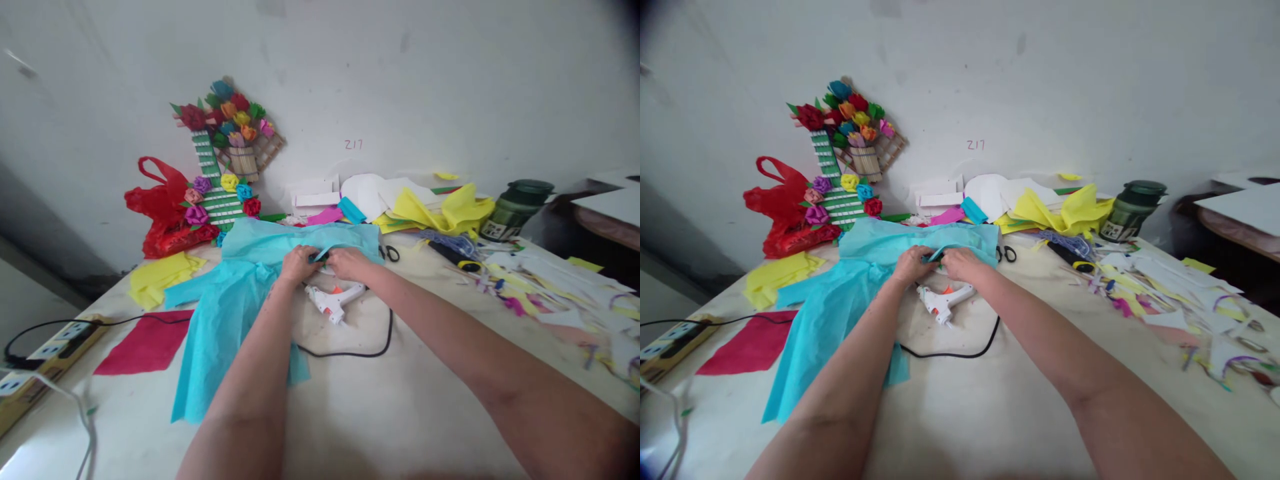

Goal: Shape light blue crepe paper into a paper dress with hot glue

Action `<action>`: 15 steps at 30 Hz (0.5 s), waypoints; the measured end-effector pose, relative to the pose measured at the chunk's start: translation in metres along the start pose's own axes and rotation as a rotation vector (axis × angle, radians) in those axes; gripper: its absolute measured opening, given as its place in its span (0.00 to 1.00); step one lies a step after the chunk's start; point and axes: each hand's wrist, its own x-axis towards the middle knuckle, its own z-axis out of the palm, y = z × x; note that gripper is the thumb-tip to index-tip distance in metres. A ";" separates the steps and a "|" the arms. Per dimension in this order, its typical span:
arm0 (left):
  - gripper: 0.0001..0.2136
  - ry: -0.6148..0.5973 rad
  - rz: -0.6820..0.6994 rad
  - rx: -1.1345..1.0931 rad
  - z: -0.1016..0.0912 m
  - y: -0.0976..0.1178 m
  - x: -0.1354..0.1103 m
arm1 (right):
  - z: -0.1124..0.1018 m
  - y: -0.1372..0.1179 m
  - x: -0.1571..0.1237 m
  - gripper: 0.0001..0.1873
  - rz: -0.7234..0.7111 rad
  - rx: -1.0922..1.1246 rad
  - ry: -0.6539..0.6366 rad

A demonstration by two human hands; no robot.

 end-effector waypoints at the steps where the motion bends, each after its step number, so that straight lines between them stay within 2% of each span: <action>1: 0.11 -0.002 0.000 0.014 0.000 0.000 0.000 | -0.003 0.001 -0.002 0.14 -0.010 0.018 0.008; 6: 0.11 -0.021 0.020 0.083 0.001 0.004 0.001 | -0.019 0.003 -0.019 0.16 -0.094 0.130 0.043; 11: 0.12 -0.019 0.018 0.104 0.001 0.005 0.002 | -0.032 0.003 -0.048 0.22 -0.221 0.242 -0.080; 15: 0.13 -0.031 0.013 0.056 0.001 0.003 0.004 | -0.025 -0.007 -0.066 0.29 -0.273 0.280 -0.127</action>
